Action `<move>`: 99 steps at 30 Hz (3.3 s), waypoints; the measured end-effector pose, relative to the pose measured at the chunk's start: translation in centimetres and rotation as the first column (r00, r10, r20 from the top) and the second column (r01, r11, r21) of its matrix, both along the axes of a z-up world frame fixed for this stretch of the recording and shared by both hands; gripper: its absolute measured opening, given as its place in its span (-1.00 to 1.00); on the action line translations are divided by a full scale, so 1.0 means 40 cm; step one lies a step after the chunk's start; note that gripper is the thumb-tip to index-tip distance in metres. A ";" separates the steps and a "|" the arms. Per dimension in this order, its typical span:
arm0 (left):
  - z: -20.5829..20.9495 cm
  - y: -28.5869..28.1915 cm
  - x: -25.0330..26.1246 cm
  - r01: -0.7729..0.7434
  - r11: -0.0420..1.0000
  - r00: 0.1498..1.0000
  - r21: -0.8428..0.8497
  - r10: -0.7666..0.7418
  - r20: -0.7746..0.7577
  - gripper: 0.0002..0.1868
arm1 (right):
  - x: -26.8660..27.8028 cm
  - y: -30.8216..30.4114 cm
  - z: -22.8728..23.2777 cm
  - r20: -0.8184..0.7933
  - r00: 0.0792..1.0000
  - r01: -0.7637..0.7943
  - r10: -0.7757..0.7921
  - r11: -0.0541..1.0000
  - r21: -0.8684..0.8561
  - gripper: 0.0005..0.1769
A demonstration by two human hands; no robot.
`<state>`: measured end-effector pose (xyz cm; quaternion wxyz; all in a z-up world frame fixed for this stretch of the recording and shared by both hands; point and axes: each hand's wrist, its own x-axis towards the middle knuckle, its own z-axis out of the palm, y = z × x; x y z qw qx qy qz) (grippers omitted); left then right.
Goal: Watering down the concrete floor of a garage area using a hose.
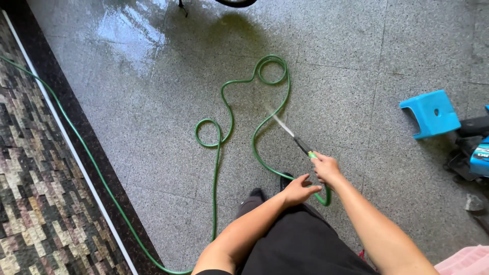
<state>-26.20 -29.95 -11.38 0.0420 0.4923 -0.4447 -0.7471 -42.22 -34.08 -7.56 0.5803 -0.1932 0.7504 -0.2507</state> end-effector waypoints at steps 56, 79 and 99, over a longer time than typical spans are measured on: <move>-0.155 -0.496 -1.276 0.482 0.813 0.691 -0.327 -0.582 -0.428 -0.69 | -1.139 -0.513 0.236 -0.077 0.946 0.311 -0.316 0.948 -0.071 -0.47; 0.141 -1.038 -1.814 0.487 0.746 0.853 -0.454 -0.518 0.064 -0.20 | -2.016 -0.940 0.282 0.161 0.826 0.563 -0.539 0.796 -0.222 -0.55; 0.281 -1.554 -2.320 0.033 0.997 0.970 -0.064 -0.048 -0.240 0.05 | -2.148 -1.350 0.110 -0.153 0.882 0.374 -0.446 0.859 -0.350 -0.67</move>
